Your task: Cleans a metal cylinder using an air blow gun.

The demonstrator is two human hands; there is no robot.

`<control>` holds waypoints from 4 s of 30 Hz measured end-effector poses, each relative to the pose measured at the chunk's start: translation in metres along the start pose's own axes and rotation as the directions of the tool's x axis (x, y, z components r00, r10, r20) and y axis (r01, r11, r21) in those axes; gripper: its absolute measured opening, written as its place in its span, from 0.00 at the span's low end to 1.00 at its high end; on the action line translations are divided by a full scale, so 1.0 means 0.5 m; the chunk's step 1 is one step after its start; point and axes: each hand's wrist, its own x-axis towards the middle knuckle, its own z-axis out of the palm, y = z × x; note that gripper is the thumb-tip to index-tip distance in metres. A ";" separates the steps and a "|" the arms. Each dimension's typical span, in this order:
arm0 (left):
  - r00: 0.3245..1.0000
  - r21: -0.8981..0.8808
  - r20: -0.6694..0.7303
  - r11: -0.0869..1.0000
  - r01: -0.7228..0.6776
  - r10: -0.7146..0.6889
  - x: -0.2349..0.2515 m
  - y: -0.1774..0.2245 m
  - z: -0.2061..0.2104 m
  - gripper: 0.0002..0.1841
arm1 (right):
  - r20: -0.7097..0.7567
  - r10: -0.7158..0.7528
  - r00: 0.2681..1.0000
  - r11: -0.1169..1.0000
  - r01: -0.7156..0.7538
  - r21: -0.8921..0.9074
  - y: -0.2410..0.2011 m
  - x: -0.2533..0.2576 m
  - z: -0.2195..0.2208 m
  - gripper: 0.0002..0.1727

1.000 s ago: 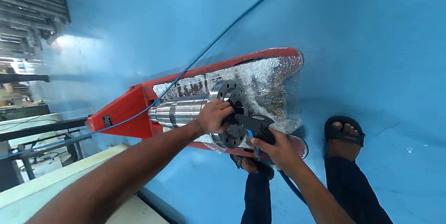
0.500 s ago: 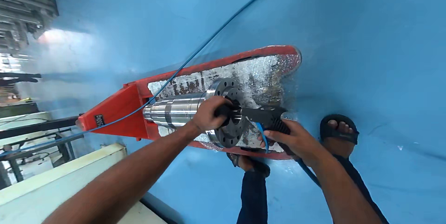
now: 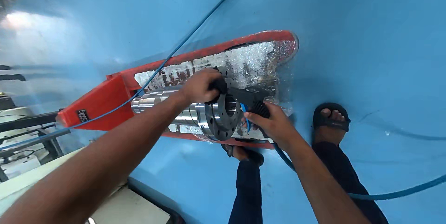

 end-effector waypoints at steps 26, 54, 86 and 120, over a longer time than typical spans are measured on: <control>0.998 0.136 0.025 0.989 -0.066 0.063 0.012 -0.001 0.015 0.14 | -0.037 0.058 0.998 0.996 -0.060 -0.060 0.001 0.011 0.014 0.10; 0.881 0.172 0.386 0.960 0.221 -0.272 0.152 -0.015 -0.035 0.10 | -0.092 0.075 0.993 0.997 -0.077 -0.012 -0.002 0.092 -0.017 0.10; 0.713 0.364 0.526 0.881 0.303 -0.463 0.252 -0.007 0.007 0.16 | -0.087 0.185 0.979 0.980 -0.190 -0.053 0.037 0.135 -0.047 0.18; 0.736 0.153 0.329 0.802 0.577 -0.592 0.289 -0.032 0.036 0.17 | -0.098 0.323 0.941 0.946 -0.319 0.051 0.072 0.134 -0.121 0.17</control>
